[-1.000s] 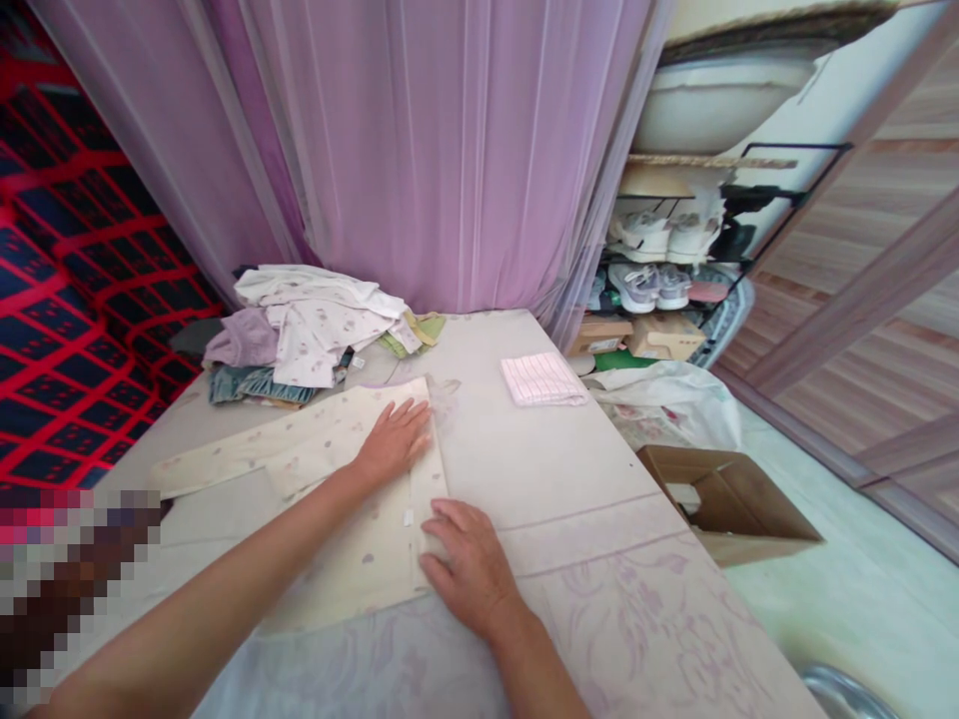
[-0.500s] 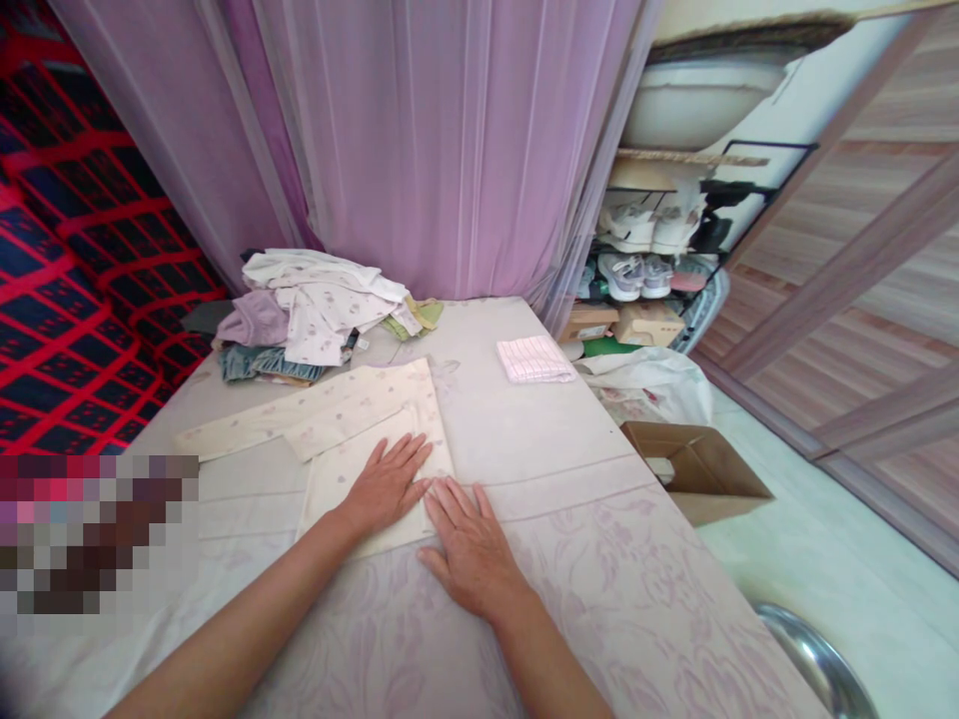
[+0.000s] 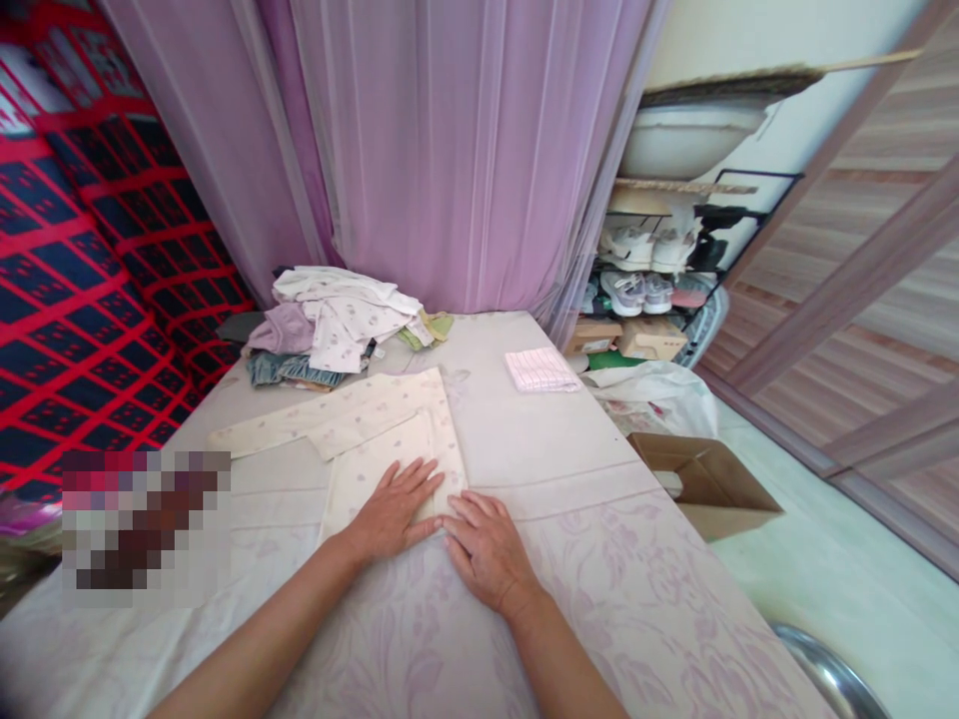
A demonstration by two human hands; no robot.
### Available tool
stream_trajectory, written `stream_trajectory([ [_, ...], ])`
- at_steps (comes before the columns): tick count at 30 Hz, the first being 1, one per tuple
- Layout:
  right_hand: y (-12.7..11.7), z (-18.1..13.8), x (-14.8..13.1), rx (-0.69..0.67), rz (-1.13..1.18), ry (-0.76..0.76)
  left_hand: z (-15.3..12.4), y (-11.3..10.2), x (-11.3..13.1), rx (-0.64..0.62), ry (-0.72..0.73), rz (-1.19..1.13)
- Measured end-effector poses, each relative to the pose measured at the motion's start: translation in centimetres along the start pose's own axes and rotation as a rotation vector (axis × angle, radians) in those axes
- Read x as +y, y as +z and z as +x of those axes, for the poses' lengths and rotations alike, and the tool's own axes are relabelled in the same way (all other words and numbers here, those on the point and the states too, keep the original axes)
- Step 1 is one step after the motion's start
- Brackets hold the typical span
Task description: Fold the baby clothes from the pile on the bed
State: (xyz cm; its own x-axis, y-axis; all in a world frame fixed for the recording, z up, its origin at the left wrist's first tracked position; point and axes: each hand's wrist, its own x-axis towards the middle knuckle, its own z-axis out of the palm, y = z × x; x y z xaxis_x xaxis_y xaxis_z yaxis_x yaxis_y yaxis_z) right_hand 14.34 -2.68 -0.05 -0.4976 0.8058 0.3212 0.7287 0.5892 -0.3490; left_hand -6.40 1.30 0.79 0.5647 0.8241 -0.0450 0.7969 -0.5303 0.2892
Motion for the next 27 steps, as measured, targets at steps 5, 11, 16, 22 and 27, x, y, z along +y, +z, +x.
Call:
stream_trajectory([
  [5, 0.0, 0.3, -0.1, 0.045, 0.017, 0.008, 0.2, -0.1, 0.1, -0.025, 0.014, -0.022],
  [11, 0.3, 0.2, 0.0, 0.084, -0.009, 0.053, -0.1, -0.9, -1.2, 0.064, -0.056, -0.122],
  [16, 0.8, 0.3, 0.9, 0.152, -0.022, 0.014, -2.1, -3.2, -6.9, 0.49, -0.543, 0.06],
  [22, 0.0, 3.2, 2.4, 0.177, -0.039, -0.018, -4.4, -5.2, -11.1, 0.438, -0.908, 0.085],
  [27, -1.1, 8.1, 3.7, 0.081, -0.102, -0.036, -3.8, -5.2, -11.2, 0.434, -0.957, 0.093],
])
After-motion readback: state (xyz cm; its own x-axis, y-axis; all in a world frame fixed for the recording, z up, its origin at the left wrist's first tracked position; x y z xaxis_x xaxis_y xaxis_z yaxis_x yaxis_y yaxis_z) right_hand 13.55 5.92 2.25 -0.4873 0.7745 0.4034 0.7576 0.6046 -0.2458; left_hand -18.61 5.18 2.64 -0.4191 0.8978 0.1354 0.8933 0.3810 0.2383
